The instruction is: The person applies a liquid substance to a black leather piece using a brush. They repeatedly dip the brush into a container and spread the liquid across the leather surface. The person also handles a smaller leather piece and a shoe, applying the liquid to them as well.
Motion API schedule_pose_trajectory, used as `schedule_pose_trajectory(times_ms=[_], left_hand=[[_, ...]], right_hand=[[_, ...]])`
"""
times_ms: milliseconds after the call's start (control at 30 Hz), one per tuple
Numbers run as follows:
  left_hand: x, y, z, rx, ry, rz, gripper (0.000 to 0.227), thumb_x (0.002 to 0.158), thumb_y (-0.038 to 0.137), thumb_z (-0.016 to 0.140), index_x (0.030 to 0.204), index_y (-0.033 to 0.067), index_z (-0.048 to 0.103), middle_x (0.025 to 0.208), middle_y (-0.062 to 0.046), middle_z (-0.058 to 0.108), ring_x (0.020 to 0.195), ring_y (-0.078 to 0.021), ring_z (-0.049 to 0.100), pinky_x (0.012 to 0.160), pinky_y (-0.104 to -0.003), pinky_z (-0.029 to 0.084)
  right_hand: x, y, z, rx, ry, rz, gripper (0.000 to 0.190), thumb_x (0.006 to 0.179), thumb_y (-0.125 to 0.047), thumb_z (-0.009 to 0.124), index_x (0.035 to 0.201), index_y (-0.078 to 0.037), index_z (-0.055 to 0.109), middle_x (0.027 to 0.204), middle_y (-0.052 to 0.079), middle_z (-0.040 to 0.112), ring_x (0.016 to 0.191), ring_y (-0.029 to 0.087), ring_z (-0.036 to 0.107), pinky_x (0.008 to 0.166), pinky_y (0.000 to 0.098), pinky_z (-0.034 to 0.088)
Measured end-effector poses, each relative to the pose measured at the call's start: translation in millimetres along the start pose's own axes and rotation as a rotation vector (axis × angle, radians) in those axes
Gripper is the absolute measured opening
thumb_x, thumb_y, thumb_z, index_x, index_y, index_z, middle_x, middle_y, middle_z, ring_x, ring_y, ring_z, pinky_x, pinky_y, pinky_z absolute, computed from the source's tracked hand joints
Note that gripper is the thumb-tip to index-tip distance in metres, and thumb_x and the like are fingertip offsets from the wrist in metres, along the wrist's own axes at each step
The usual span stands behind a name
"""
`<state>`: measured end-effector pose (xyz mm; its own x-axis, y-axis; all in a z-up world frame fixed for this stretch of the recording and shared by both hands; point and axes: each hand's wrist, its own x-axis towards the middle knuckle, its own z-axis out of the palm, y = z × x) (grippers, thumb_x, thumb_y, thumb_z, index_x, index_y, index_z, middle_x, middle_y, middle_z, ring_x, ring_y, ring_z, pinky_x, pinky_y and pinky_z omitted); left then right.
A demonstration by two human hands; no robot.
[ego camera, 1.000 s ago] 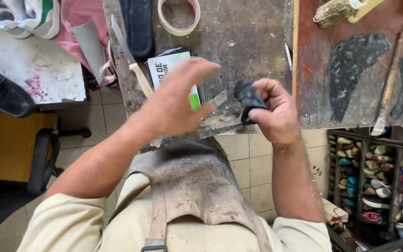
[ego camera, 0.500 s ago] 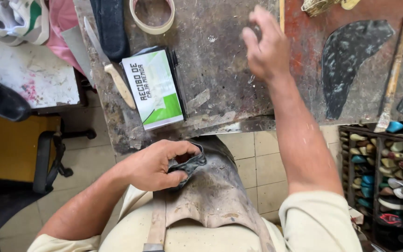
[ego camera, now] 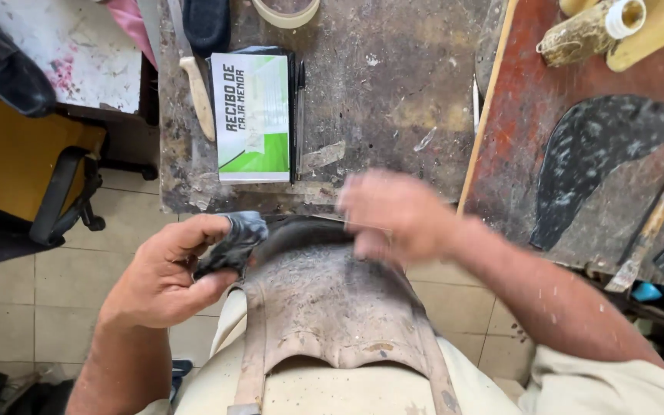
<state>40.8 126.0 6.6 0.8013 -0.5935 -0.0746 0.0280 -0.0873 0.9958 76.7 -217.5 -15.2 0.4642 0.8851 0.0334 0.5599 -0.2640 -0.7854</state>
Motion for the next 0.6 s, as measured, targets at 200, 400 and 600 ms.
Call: schedule_pose_trajectory(times_ms=[200,400,600], left_hand=[[8.6,16.9,27.4,0.017,0.021,0.104,0.032,0.091,0.015,0.068,0.122,0.0050,0.063,0.101,-0.001,0.074,0.082,-0.0090,0.069,0.071,-0.024,0.058],[10.3,22.7,20.8,0.017,0.030,0.106,0.028,0.090,0.016,0.064,0.117,0.0052,0.064,0.090,0.001,0.072,0.064,-0.0088,0.060,0.057,-0.024,0.049],[86.8,44.8,15.8,-0.040,-0.532,0.234,0.033,0.092,0.008,0.054,0.124,0.0061,0.060,0.082,0.001,0.066,0.058,-0.0111,0.058,0.050,-0.027,0.047]], right_hand=[[30.6,69.9,-68.3,-0.495,0.141,0.920,0.097,0.099,-0.073,0.029,0.168,-0.007,0.008,0.169,0.022,-0.010,0.158,0.037,-0.008,0.126,0.0536,-0.004],[-7.2,-13.0,26.4,0.030,-0.388,-0.046,0.081,0.100,-0.066,0.025,0.131,-0.003,0.066,0.148,0.020,0.056,0.145,0.039,0.046,0.121,0.0600,0.027],[-1.2,-4.5,-20.9,0.383,0.376,-0.011,0.062,0.098,-0.040,0.060,0.150,-0.014,0.040,0.157,0.014,0.048,0.148,0.030,0.050,0.129,0.0541,0.042]])
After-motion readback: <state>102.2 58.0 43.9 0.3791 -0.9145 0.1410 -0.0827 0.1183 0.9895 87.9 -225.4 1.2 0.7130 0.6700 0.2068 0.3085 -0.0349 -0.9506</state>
